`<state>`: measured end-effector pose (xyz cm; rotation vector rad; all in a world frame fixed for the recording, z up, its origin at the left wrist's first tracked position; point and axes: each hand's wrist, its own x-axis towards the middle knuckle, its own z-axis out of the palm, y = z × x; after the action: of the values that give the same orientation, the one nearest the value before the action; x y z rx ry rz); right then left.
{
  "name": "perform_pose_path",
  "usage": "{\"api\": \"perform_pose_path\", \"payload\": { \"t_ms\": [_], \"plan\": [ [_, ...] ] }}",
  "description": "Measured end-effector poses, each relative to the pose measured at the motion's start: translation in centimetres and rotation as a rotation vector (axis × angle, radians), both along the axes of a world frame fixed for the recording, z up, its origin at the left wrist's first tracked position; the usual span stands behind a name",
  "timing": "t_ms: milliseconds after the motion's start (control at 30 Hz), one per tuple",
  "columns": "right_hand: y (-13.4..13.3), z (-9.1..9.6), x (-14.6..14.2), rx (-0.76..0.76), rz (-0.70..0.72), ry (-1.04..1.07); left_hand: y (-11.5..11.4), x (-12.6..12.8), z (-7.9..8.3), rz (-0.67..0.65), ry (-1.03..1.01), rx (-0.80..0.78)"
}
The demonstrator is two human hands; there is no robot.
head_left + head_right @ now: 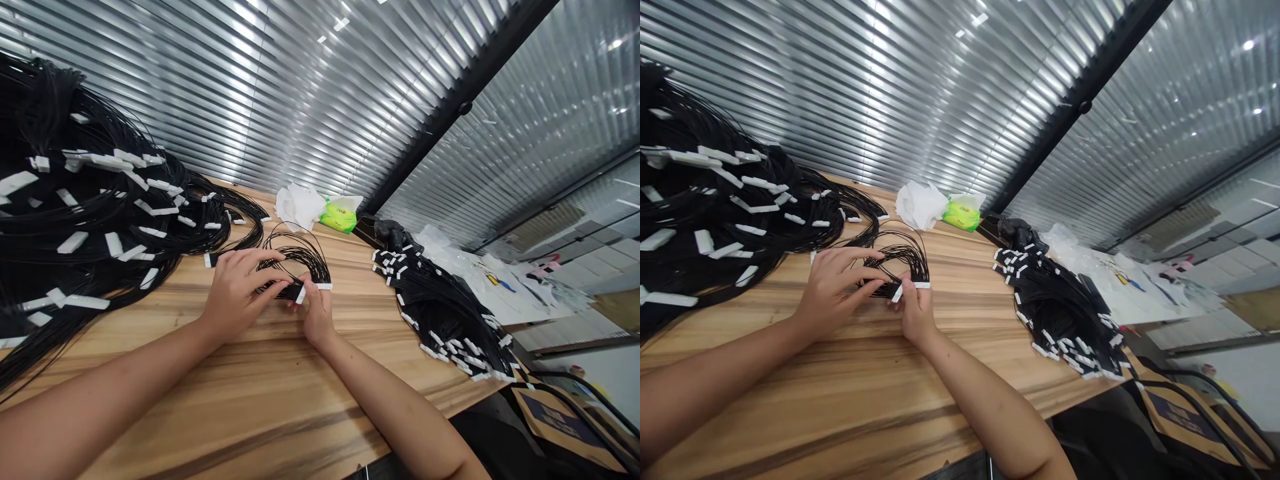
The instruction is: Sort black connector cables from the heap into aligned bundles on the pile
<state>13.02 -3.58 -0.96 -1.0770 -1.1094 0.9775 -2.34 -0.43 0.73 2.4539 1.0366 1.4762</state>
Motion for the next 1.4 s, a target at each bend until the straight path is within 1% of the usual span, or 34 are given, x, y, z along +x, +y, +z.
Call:
{"api": "perform_pose_path", "payload": {
  "t_ms": [100,233,367,567,633,733,800,900,967,1033,1133,1200,1233,1300,1367,1400],
  "plan": [
    [0.2,-0.2,0.1,0.008,0.002,-0.013,0.0,0.0,-0.1,-0.001,0.012,-0.04],
    [0.6,-0.8,0.4,-0.022,-0.004,-0.04,0.3,0.1,-0.3,0.006,0.016,-0.13],
    [0.8,-1.2,0.5,-0.04,-0.009,-0.016,0.3,0.1,-0.4,-0.001,0.018,-0.16],
    [0.4,-0.8,0.2,-0.063,-0.045,0.023,-0.2,0.1,-0.1,-0.057,0.076,-0.197],
    [0.2,-0.6,0.1,-0.071,-0.034,0.015,-0.5,0.2,-0.1,-0.047,0.088,-0.204],
    [0.0,-0.4,-0.1,-0.082,-0.021,0.013,-0.9,0.1,0.0,0.0,0.055,-0.156],
    [0.0,-0.2,-0.3,-0.089,-0.015,0.031,-1.2,-0.1,0.1,-0.007,0.037,-0.093],
    [0.2,0.2,-0.4,-0.064,-0.029,0.078,-1.5,-0.3,0.3,-0.126,0.076,-0.001],
    [0.4,0.6,-0.3,-0.027,-0.056,0.141,-1.5,-0.3,0.3,-0.211,0.132,0.025],
    [0.7,1.0,-0.2,-0.007,-0.086,0.235,-1.2,-0.2,0.3,-0.225,0.168,-0.031],
    [1.0,1.5,-0.1,-0.02,-0.093,0.358,-0.5,-0.1,0.1,-0.174,0.124,-0.272],
    [0.9,1.7,-0.2,-0.042,-0.038,0.391,0.1,0.0,-0.1,-0.167,0.037,-0.425],
    [0.8,1.8,-0.2,-0.051,0.005,0.399,0.4,0.1,-0.3,-0.169,-0.023,-0.472],
    [0.6,1.9,-0.4,-0.061,0.098,0.412,1.0,0.1,-0.5,-0.173,-0.146,-0.505],
    [0.3,1.9,-0.6,-0.065,0.189,0.427,1.2,0.1,-0.6,-0.153,-0.221,-0.46],
    [0.1,1.9,-0.7,-0.069,0.228,0.431,1.2,0.1,-0.5,-0.122,-0.231,-0.417]
  ]
}}
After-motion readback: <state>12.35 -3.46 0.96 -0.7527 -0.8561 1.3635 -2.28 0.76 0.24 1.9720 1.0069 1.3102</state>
